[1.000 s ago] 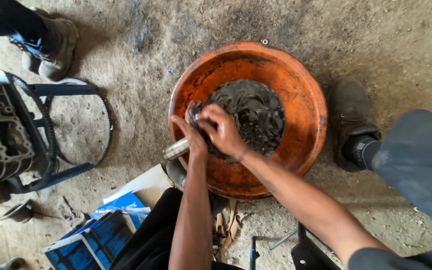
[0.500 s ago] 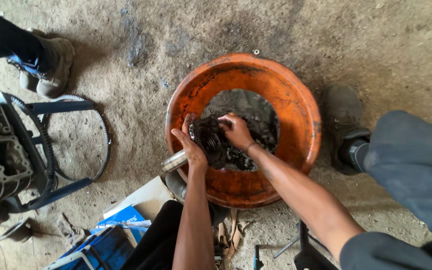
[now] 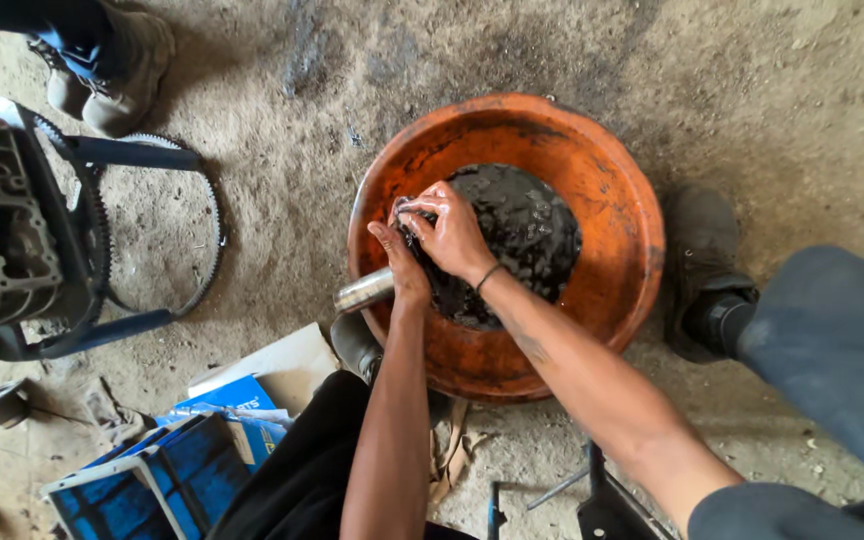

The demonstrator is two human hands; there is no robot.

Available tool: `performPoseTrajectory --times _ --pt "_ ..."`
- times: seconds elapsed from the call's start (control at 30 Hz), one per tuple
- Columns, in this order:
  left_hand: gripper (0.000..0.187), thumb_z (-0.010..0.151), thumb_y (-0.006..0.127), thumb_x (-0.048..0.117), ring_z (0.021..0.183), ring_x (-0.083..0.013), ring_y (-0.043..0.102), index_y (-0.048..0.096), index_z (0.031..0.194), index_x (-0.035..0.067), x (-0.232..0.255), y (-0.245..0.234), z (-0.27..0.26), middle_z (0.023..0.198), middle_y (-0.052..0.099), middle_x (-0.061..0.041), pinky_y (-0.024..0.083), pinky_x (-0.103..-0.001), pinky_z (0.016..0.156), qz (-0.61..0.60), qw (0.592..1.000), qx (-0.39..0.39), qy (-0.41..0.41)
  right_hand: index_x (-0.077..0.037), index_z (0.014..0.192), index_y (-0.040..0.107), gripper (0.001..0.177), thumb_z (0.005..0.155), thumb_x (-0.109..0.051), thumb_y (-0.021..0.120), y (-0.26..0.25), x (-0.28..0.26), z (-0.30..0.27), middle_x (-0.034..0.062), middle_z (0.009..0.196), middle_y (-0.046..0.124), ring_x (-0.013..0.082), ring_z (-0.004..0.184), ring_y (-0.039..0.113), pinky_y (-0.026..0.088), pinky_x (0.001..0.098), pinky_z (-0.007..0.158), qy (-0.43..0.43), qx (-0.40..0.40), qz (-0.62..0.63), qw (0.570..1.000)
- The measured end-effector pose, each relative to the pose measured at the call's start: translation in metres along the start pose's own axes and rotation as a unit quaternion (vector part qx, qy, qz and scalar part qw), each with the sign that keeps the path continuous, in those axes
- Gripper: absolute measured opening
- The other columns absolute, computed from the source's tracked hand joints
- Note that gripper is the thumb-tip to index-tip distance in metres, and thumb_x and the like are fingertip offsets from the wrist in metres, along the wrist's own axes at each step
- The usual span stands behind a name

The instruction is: The person scrubs a cylindrical metal engine part and a flat circular metal part in a basin of dark liquid, then wipes them with a cloth. The person handles the parts by hand, repeatedly submerging and rubbing them, and finishes by wiping the surfaces.

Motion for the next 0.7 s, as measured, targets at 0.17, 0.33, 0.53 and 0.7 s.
performPoseTrajectory --times 0.17,0.33,0.53,0.7 --pt "0.099 0.095 0.016 0.077 0.145 -0.0305 0.041 0.027 0.163 0.005 0.000 0.019 0.012 0.162 0.041 -0.015 0.022 -0.044 0.125 -0.134 0.989 -0.053 -0.039 -0.003 0.104 0.076 0.016 0.088 -0.007 0.073 -0.009 -0.036 -0.038 0.0177 0.100 0.059 0.0349 0.095 0.065 0.053 0.0421 0.084 -0.089 -0.060 -0.095 0.990" --pt "0.106 0.099 0.017 0.081 0.139 -0.0276 0.043 0.036 0.163 -0.002 0.017 0.037 0.022 0.153 0.049 -0.017 0.026 -0.041 0.123 -0.188 0.979 -0.070 0.017 -0.004 0.103 0.075 0.016 0.087 -0.007 0.073 -0.018 -0.060 -0.081 0.0153 0.100 0.062 0.0340 0.093 0.065 0.054 0.0412 0.082 -0.089 -0.027 -0.115 0.989" --pt "0.102 0.094 0.016 0.081 0.143 -0.0222 0.043 0.032 0.162 0.007 0.022 0.045 0.008 0.153 0.052 -0.010 0.025 -0.035 0.122 -0.137 0.990 -0.038 -0.004 -0.003 0.098 0.075 0.010 0.089 -0.008 0.075 0.012 -0.055 -0.005 0.0159 0.096 0.061 0.0339 0.090 0.065 0.053 0.0424 0.080 -0.124 -0.002 -0.202 0.972" --pt "0.101 0.094 0.011 0.080 0.124 -0.0226 0.058 0.031 0.162 0.008 0.049 0.055 0.012 0.134 0.067 -0.011 0.036 -0.038 0.115 -0.058 0.997 -0.036 0.026 -0.003 0.104 0.073 0.014 0.090 -0.004 0.069 0.004 -0.064 -0.056 0.0156 0.100 0.061 0.0345 0.094 0.064 0.053 0.0431 0.084 -0.153 -0.019 -0.239 0.959"
Point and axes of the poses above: each hand's wrist, its own z-axis towards the middle knuckle, its own y-axis out of the palm, x = y × z, the point moved 9 cm from there along z, towards the middle knuckle
